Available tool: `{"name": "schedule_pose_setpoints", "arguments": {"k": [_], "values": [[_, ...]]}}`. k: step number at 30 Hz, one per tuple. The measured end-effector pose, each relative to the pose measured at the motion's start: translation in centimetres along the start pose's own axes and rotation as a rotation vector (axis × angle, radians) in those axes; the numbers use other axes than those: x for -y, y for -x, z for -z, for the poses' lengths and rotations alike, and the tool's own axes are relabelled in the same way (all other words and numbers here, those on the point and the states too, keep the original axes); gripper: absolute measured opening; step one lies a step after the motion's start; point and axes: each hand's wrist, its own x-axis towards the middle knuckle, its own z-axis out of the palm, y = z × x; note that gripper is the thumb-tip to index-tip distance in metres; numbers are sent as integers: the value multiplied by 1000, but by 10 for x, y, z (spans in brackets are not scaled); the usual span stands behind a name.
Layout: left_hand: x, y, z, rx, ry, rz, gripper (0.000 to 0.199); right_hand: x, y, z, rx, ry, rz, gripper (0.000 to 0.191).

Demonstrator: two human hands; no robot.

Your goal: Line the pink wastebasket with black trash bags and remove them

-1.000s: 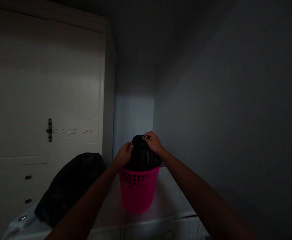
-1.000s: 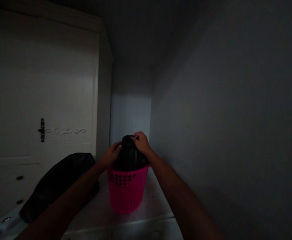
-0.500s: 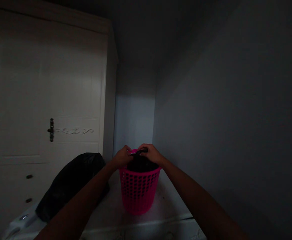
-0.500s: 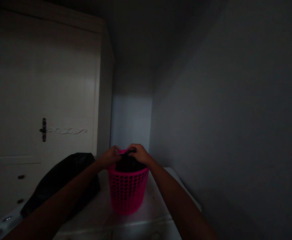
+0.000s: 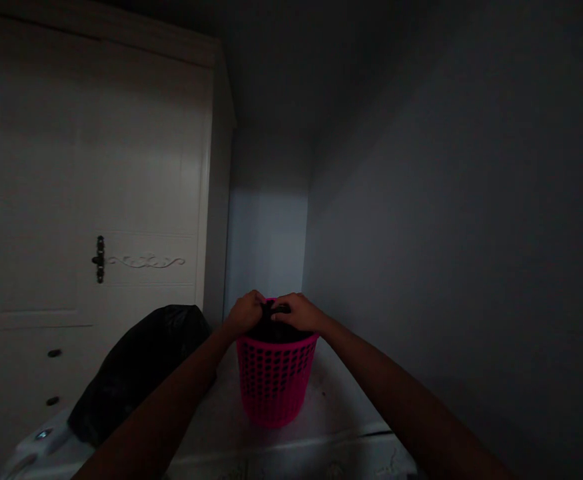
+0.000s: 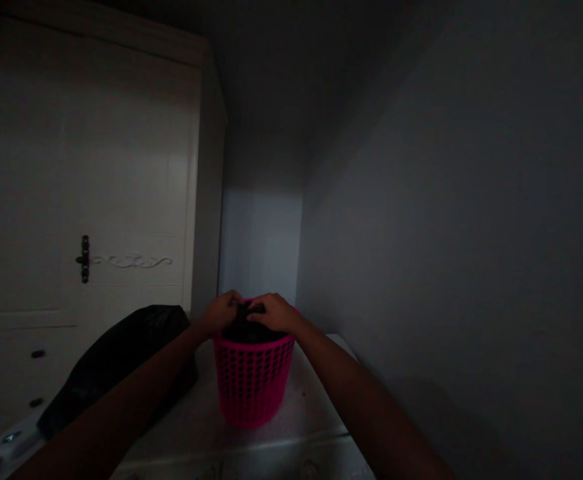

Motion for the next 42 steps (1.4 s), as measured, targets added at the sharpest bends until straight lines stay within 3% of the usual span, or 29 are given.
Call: {"name": "schedule_pose_setpoints", "arguments": {"k": [5, 11, 14, 17, 20, 22, 26, 29, 32, 33, 35, 37, 39, 42], "values": [[-1, 4, 14, 127, 6, -79, 26, -7, 8, 8, -142, 144, 16, 20], [13, 9, 28, 9, -102, -69, 21, -39, 20, 21, -138, 91, -252, 21], [6, 9, 22, -29, -89, -45, 24, -25, 19, 17, -54, -87, -101, 30], [-9, 9, 16, -11, -55, -34, 27, 2, 16, 9, 47, -78, 72, 44], [-16, 12, 17, 94, -3, -116, 29, 14, 17, 9, 10, 55, 101, 24], [-12, 16, 23, 125, -28, -190, 23, 9, 22, 15, -40, 128, 80, 18], [5, 21, 36, -33, -173, -165, 11, -14, 34, 30, -138, 199, -73, 23], [4, 22, 37, -134, -179, -88, 7, -14, 37, 31, -258, 71, -128, 21], [-7, 24, 34, -124, -61, -35, 12, 2, 38, 25, -161, -124, -25, 51], [-9, 25, 35, -141, -15, -26, 13, 7, 40, 24, -97, -165, 10, 52], [-7, 30, 39, -238, 49, -4, 17, 11, 46, 28, -30, -211, 29, 32], [3, 37, 47, -369, 75, 55, 20, 7, 56, 39, -69, -264, -18, 17], [15, 46, 54, -446, 117, 146, 21, 0, 70, 52, -139, -336, -84, 25], [26, 60, 57, -440, 382, 272, 21, -2, 91, 68, -151, -297, -95, 42]]}}
